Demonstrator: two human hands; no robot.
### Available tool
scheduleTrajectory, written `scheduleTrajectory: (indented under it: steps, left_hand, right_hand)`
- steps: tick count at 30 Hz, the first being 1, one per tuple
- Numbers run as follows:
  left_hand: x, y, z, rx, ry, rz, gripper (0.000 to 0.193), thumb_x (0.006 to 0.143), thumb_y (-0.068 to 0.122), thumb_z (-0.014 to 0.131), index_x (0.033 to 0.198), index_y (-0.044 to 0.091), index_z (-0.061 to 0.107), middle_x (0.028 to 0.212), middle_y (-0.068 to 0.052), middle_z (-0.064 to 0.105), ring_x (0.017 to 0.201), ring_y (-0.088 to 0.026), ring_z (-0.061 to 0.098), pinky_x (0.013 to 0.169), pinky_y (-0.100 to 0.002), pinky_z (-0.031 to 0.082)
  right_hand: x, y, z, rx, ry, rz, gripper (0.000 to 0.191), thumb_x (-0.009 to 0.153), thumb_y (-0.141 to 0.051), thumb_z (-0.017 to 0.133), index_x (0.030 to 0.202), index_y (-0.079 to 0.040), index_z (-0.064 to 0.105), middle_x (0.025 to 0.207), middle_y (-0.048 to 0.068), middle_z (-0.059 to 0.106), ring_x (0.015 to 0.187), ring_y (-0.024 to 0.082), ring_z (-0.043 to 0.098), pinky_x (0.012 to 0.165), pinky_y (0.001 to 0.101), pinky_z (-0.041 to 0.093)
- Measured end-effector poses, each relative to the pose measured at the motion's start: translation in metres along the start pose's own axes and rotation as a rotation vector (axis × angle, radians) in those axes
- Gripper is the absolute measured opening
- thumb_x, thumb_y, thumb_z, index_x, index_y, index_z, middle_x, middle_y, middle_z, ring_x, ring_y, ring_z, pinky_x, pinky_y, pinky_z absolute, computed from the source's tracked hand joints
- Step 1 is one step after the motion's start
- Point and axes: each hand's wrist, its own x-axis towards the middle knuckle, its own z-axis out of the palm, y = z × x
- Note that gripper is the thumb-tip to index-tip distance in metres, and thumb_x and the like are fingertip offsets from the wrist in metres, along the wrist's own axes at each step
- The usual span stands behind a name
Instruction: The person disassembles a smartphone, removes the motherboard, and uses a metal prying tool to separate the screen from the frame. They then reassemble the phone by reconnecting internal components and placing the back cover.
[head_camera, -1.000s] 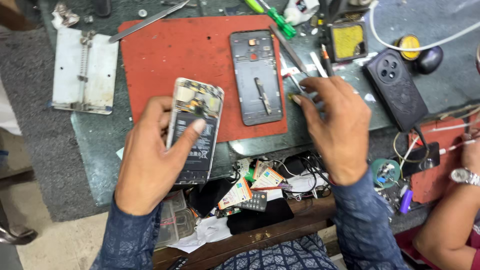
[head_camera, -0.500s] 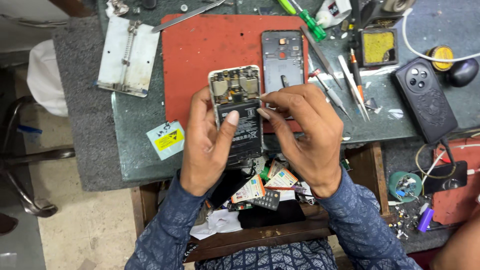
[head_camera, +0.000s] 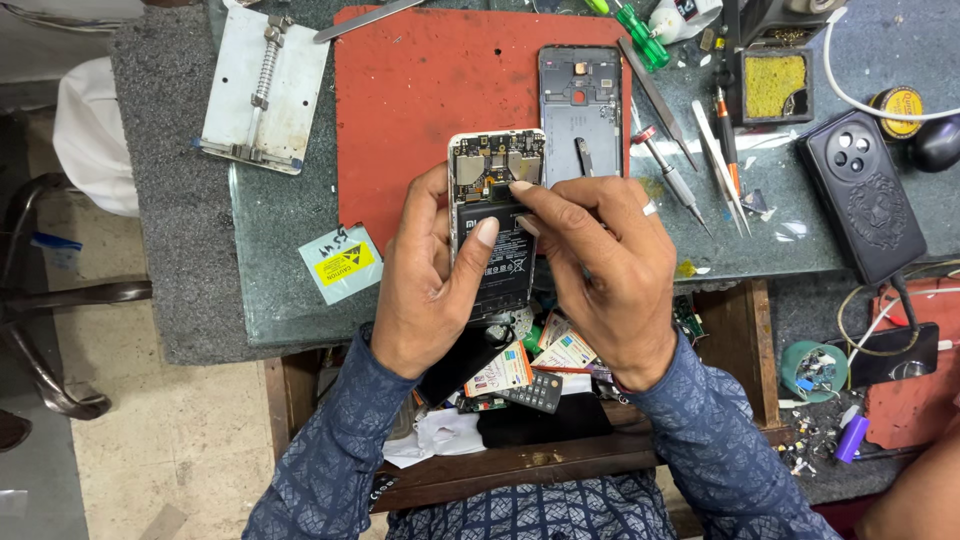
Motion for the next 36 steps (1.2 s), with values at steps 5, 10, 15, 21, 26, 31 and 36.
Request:
scheduleTrajectory:
  steps: [5, 10, 15, 21, 26, 31, 36]
  left_hand:
    - [-0.002, 0.000, 0.002, 0.017, -0.006, -0.002, 0.045, 0.111, 0.005, 0.053, 0.151, -0.002, 0.034, 0.137, -0.016, 0.065, 0.128, -0.014, 0.062, 0.109, -0.030, 0.052]
    - [-0.002, 0.001, 0.002, 0.027, -0.004, 0.006, 0.046, 0.110, 0.004, 0.054, 0.151, -0.002, 0.034, 0.137, -0.015, 0.064, 0.128, -0.014, 0.061, 0.109, -0.029, 0.051]
    - [-0.004, 0.001, 0.003, 0.042, -0.028, 0.019, 0.043, 0.112, 0.004, 0.053, 0.151, -0.002, 0.035, 0.136, -0.015, 0.065, 0.128, -0.013, 0.061, 0.111, -0.028, 0.050]
    - [-0.005, 0.001, 0.002, 0.051, -0.048, -0.026, 0.042, 0.111, 0.006, 0.054, 0.149, -0.002, 0.037, 0.131, -0.013, 0.067, 0.123, -0.012, 0.063, 0.105, -0.028, 0.053]
    - [-0.004, 0.000, 0.003, 0.076, -0.046, 0.017, 0.043, 0.112, 0.006, 0.054, 0.151, -0.002, 0.037, 0.133, -0.013, 0.067, 0.125, -0.011, 0.061, 0.108, -0.027, 0.051]
    - [-0.005, 0.005, 0.002, 0.261, -0.026, -0.034, 0.044, 0.109, 0.010, 0.057, 0.149, 0.002, 0.041, 0.117, -0.010, 0.076, 0.109, -0.008, 0.068, 0.092, -0.025, 0.055]
    - [-0.005, 0.011, 0.000, 0.311, -0.045, -0.051, 0.049, 0.107, 0.011, 0.056, 0.152, 0.003, 0.039, 0.115, -0.012, 0.078, 0.099, -0.011, 0.072, 0.085, -0.027, 0.057]
  right_hand:
    - [-0.004, -0.003, -0.002, -0.053, 0.006, -0.008, 0.036, 0.092, 0.003, 0.080, 0.126, -0.008, 0.072, 0.105, 0.006, 0.067, 0.094, 0.025, 0.062, 0.081, 0.0379, 0.050]
    - [-0.007, -0.007, -0.002, -0.124, 0.015, -0.026, 0.038, 0.092, 0.004, 0.079, 0.128, -0.006, 0.073, 0.105, 0.006, 0.067, 0.092, 0.025, 0.061, 0.080, 0.0383, 0.050]
    - [-0.006, -0.004, -0.002, 0.062, 0.011, 0.098, 0.029, 0.095, 0.002, 0.078, 0.122, -0.005, 0.073, 0.107, 0.007, 0.067, 0.096, 0.021, 0.066, 0.080, 0.0315, 0.055]
    - [-0.003, 0.006, -0.007, 0.403, -0.065, 0.305, 0.018, 0.095, 0.004, 0.075, 0.112, 0.000, 0.070, 0.109, 0.008, 0.066, 0.097, 0.014, 0.070, 0.086, 0.0270, 0.060]
    - [-0.005, 0.004, -0.006, 0.349, -0.028, 0.248, 0.021, 0.096, 0.005, 0.075, 0.115, -0.001, 0.070, 0.111, 0.008, 0.066, 0.100, 0.014, 0.071, 0.087, 0.0247, 0.062]
    - [-0.009, -0.003, -0.002, 0.142, -0.010, 0.075, 0.032, 0.094, 0.007, 0.076, 0.121, -0.009, 0.074, 0.106, 0.006, 0.066, 0.096, 0.019, 0.064, 0.082, 0.0291, 0.054]
    - [-0.010, -0.004, 0.002, 0.052, -0.017, 0.002, 0.039, 0.091, 0.006, 0.077, 0.125, -0.013, 0.074, 0.105, 0.005, 0.065, 0.096, 0.022, 0.062, 0.082, 0.0329, 0.049]
